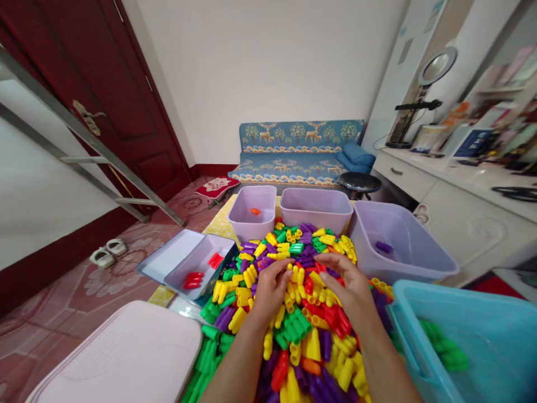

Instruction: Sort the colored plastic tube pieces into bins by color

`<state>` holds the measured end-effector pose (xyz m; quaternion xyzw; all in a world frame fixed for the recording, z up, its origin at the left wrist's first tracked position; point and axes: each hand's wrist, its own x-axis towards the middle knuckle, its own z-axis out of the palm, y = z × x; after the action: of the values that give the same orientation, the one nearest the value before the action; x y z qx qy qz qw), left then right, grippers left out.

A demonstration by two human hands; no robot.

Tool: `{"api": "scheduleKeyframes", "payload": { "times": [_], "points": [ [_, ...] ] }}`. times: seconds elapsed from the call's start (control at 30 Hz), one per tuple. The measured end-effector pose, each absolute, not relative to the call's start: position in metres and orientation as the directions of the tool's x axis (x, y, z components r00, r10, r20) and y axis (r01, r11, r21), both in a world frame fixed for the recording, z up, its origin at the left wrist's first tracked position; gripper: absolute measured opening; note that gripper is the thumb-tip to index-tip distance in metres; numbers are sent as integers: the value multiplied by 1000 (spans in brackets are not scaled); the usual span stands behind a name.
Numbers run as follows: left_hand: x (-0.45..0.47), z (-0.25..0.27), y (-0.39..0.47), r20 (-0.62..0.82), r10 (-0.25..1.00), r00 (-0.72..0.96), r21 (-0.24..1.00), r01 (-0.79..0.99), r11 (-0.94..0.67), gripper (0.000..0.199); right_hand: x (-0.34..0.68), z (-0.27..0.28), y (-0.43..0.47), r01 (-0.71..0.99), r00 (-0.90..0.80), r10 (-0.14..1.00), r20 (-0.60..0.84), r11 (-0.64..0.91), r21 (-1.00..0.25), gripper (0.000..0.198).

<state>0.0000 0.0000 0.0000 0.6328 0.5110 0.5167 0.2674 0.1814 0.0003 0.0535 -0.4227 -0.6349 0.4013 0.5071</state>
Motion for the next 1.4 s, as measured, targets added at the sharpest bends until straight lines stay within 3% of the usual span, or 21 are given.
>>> {"api": "scheduleKeyframes", "payload": {
  "times": [0.1,0.27,0.4,0.53,0.67,1.0,1.4],
  "points": [
    [1,2,-1,375,925,-67,881,335,-333,29,179,27,11,297,-167,954,249,289,-910,29],
    [3,4,-2,372,925,-83,894,301,-333,29,169,24,11,453,-220,910,352,415,-789,22],
    [2,6,-3,377,923,-76,890,307,-338,27,170,24,11,405,-161,943,293,334,-851,15],
    [2,6,-3,366,929,-59,896,293,-334,28,175,14,12,189,-49,984,173,180,-965,28],
    [3,6,-3,360,933,-26,897,285,-338,27,177,9,14,65,-52,991,124,127,-990,36],
    [4,10,-3,367,930,9,881,317,-350,21,175,14,11,205,-125,971,201,224,-953,30],
    [3,3,0,341,917,-208,932,201,-301,18,175,10,12,209,-83,976,200,214,-954,33]
  ]
}}
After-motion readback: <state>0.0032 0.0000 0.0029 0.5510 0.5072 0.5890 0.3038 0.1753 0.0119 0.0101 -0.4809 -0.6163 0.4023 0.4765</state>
